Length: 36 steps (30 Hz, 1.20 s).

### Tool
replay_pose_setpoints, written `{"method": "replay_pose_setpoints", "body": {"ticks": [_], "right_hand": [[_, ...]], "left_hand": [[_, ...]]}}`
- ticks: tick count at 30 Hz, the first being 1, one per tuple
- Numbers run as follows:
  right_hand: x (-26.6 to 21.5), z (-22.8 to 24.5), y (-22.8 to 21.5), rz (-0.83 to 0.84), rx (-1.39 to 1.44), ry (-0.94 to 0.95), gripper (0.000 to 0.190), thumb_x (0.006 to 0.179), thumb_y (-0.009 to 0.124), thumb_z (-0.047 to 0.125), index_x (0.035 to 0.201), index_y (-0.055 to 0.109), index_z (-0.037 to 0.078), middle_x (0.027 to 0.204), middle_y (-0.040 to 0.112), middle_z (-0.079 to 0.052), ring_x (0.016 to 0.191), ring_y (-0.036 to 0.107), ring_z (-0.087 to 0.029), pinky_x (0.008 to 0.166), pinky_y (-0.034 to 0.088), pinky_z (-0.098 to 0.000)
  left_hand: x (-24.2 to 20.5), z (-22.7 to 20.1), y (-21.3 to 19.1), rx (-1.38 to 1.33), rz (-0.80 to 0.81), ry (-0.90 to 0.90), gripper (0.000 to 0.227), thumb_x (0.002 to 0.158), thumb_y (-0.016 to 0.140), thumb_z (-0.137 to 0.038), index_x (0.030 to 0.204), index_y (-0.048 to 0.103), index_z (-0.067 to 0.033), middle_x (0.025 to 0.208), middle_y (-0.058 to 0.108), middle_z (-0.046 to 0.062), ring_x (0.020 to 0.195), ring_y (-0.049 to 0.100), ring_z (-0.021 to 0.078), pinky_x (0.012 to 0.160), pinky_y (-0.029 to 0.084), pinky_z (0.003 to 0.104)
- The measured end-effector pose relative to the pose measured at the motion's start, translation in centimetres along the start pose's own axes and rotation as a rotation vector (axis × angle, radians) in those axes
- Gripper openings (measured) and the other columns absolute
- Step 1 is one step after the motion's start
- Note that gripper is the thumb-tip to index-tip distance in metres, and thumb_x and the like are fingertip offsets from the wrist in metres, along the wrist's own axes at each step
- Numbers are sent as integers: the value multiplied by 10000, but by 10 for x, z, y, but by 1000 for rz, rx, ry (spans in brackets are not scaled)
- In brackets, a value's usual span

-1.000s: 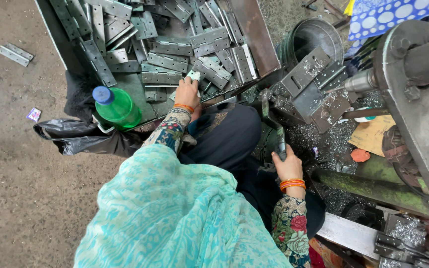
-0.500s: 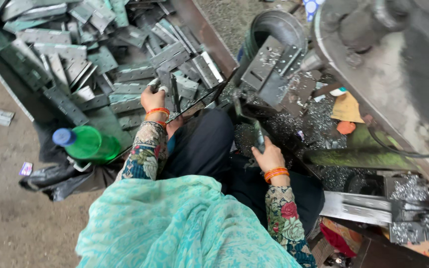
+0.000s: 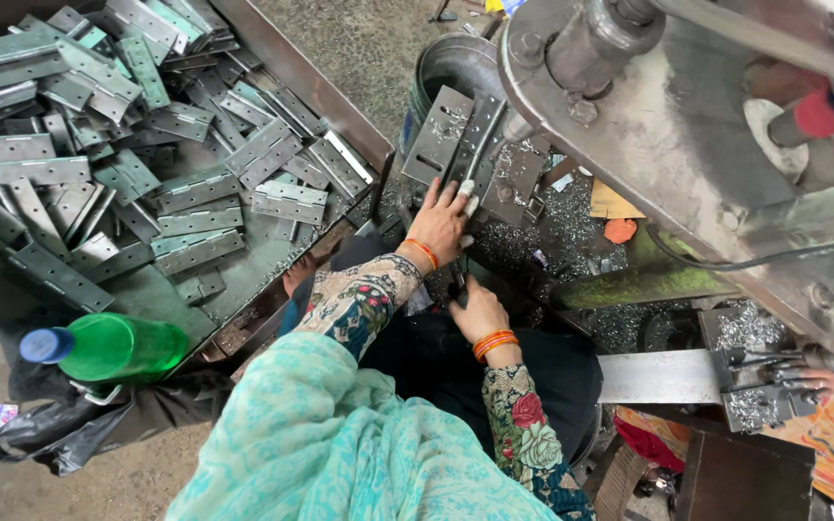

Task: The person repeatedly picks up metal brackets from a bin, places them into a punching machine, and operates the lever to punch holes. The processed brackets are then returned to the bin.

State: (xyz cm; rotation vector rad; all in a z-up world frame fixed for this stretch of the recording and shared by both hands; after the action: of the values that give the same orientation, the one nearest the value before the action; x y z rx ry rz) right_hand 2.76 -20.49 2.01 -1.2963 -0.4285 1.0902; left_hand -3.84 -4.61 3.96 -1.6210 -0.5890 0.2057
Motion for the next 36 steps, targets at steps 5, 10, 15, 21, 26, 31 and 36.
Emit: {"method": "replay_pose_setpoints", "body": {"ticks": [5, 10, 15, 21, 26, 31, 36], "right_hand": [[2, 7, -4, -7, -43, -48, 773, 819, 713, 405, 1453, 474, 33, 1166, 698, -252, 1065, 681, -439, 898, 560, -517], [2, 22, -28, 82, -118, -1, 699, 871, 692, 462, 1417, 515, 63, 1144, 711, -248, 1049, 690, -444, 900, 563, -526], [15, 27, -41, 112, -187, -9, 708, 866, 700, 444, 1429, 499, 64, 1121, 714, -254, 1032, 700, -444, 894, 570, -520], [1, -4, 21, 48, -107, 96, 818, 838, 716, 434, 1517, 396, 109, 1215, 683, -238, 1061, 686, -445, 897, 570, -527], [-12, -33, 88, -180, 118, 62, 777, 828, 755, 413, 1478, 432, 136, 1276, 651, -235, 1060, 657, -486, 886, 544, -559], [-10, -43, 93, -128, 146, 81, 726, 819, 759, 378, 1448, 474, 153, 1222, 682, -243, 1075, 658, -480, 894, 548, -560], [4, -16, 22, -7, 15, 76, 690, 805, 745, 402, 1411, 521, 158, 1110, 721, -239, 1022, 698, -451, 892, 575, -537]], "left_hand": [[1, 13, 15, 49, -230, 39, 623, 868, 587, -235, 1486, 565, -164, 1567, 422, 63, 1450, 344, 299, 1187, 50, 692], [10, 21, 38, 49, 56, 36, 393, 992, 556, -224, 1372, 641, -271, 1619, 390, 10, 1537, 341, 265, 1203, 6, 765], [28, 35, 34, -92, -36, 76, 451, 915, 596, -255, 1363, 640, -252, 1582, 392, 7, 1474, 362, 243, 1167, -2, 783], [40, 41, 34, -27, -19, 94, 538, 888, 595, -157, 1413, 606, -280, 1593, 379, -10, 1480, 357, 234, 1167, 10, 765], [32, 37, 23, -1, -76, 86, 470, 920, 575, -244, 1384, 641, -214, 1567, 406, 22, 1480, 343, 257, 1175, 27, 746], [15, 25, 21, 55, -29, -133, 352, 1069, 483, -305, 1283, 722, -158, 1553, 481, 51, 1513, 336, 301, 1221, 30, 709], [18, 27, 15, 96, -157, -202, 373, 993, 498, -306, 1228, 735, -141, 1471, 550, 40, 1460, 333, 369, 1156, 50, 785]]}}
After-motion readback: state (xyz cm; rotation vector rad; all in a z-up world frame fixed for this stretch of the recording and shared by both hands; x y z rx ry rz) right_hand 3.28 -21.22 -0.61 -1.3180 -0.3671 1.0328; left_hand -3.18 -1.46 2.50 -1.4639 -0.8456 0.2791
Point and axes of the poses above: each hand's wrist, its own x-axis towards the middle knuckle, its own y-axis out of the palm, z = x × y, the point moved 4 cm from there along x, towards the middle knuckle
